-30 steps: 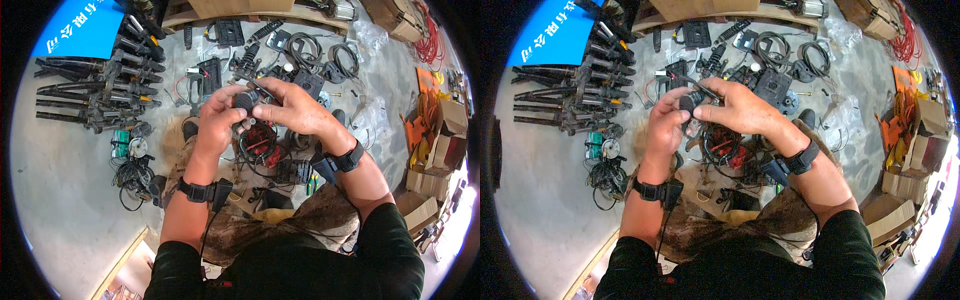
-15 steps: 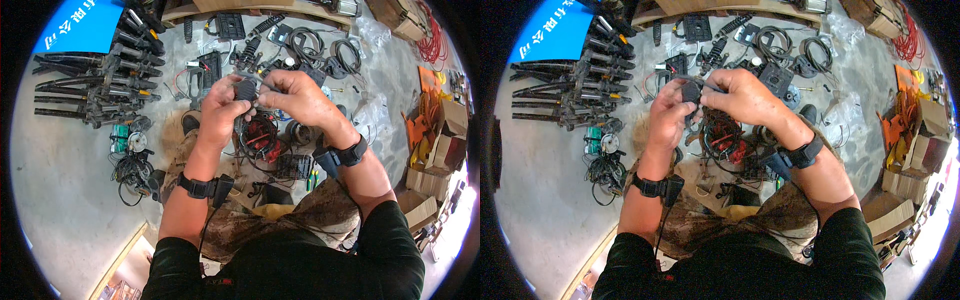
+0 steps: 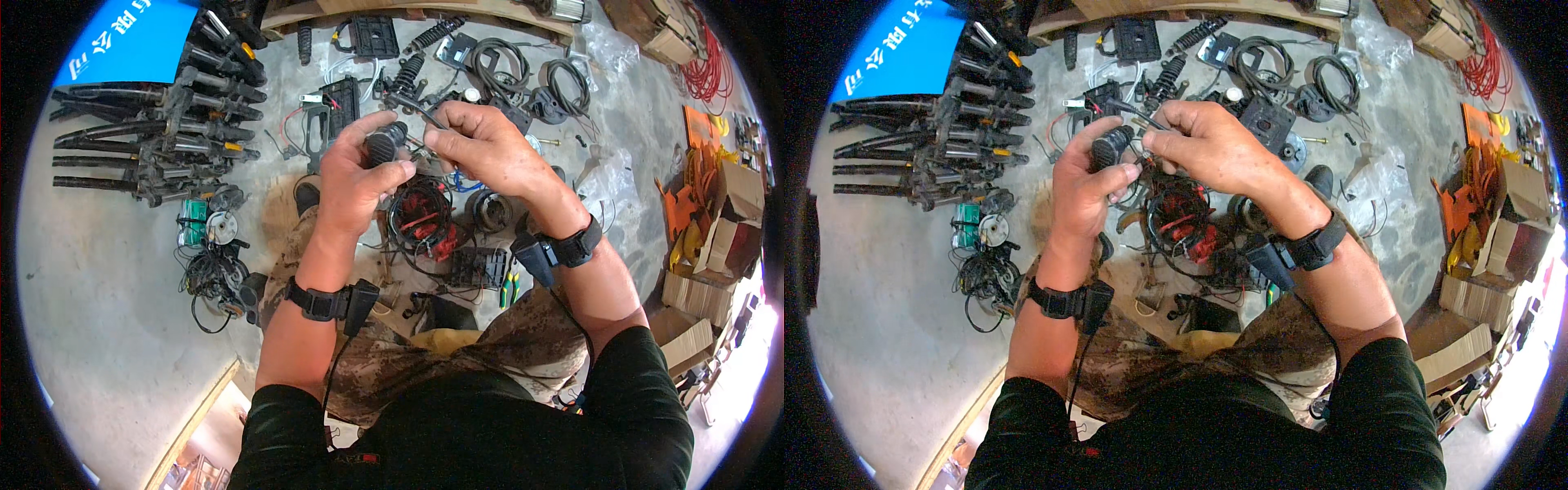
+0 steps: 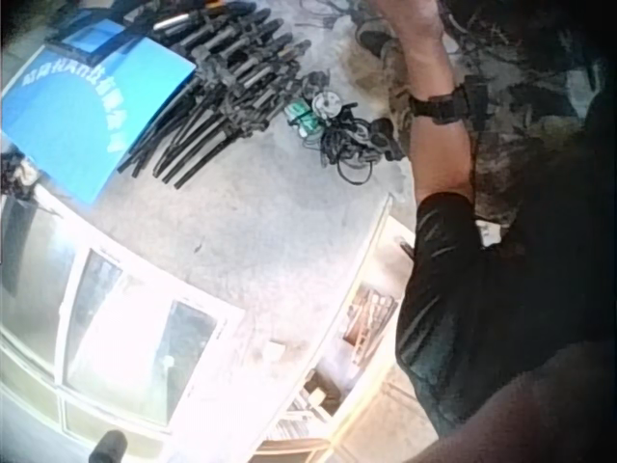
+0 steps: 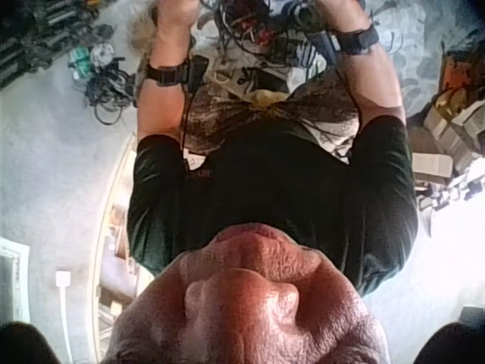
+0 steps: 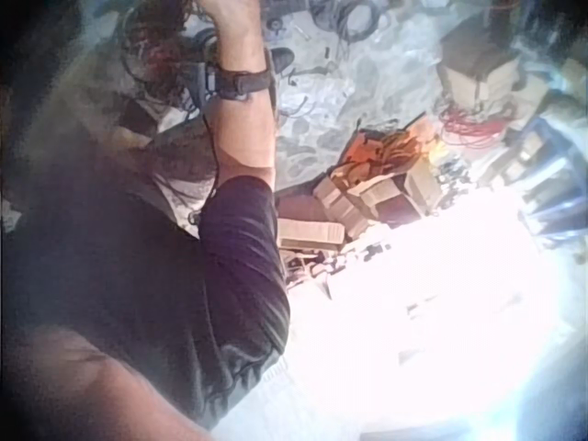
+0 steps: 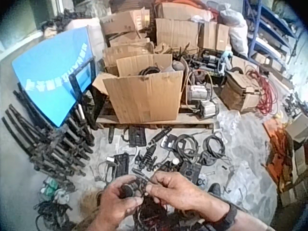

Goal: The recorder is inspecting and manipulating a complex wiring harness and electrical connectors in a workshop environment.

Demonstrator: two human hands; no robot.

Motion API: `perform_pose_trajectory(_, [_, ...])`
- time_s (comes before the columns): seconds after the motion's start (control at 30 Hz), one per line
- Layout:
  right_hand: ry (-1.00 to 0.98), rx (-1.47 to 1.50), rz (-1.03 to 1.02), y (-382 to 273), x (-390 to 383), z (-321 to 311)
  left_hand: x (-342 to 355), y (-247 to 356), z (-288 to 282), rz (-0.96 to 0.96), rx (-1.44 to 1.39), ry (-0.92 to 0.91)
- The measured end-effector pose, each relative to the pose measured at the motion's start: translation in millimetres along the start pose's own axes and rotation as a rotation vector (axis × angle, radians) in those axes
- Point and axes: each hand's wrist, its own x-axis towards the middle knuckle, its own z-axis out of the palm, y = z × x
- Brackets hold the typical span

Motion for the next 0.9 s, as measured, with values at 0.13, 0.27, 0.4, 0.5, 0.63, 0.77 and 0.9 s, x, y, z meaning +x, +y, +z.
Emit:
perform_pose_trajectory(0.13, [-0.035,-0.059,0.023,2.7,1.1,-1.1,-0.5,-2.1,0.1,0.053,0.038,0.036])
perform_pose_trajectory(0.27, [-0.029,-0.018,0.039,2.6,-0.6,2.8,-0.5,-2.0,3.0,0.062,0.006,0.037])
perform_pose_trajectory(0.4, [-0.056,0.008,0.043,2.9,-0.8,6.1,-1.6,-1.6,1.7,0.051,-0.001,0.032])
perform_pose_trajectory(0.5, [-0.062,0.001,0.005,4.2,-0.6,5.8,-1.9,-1.0,2.8,0.032,-0.016,0.024])
perform_pose_trajectory(0.63, [-0.059,-0.006,-0.068,2.2,-2.1,6.5,-1.4,-3.0,2.3,0.058,-0.026,0.021])
perform_pose_trajectory(0.77, [-0.056,-0.033,-0.151,6.1,-1.5,7.9,-2.1,-1.6,3.5,0.072,-0.049,0.021])
perform_pose_trajectory(0.9, [-0.072,0.005,0.03,2.8,-1.5,5.4,-0.6,-0.8,5.5,0.123,0.018,0.033])
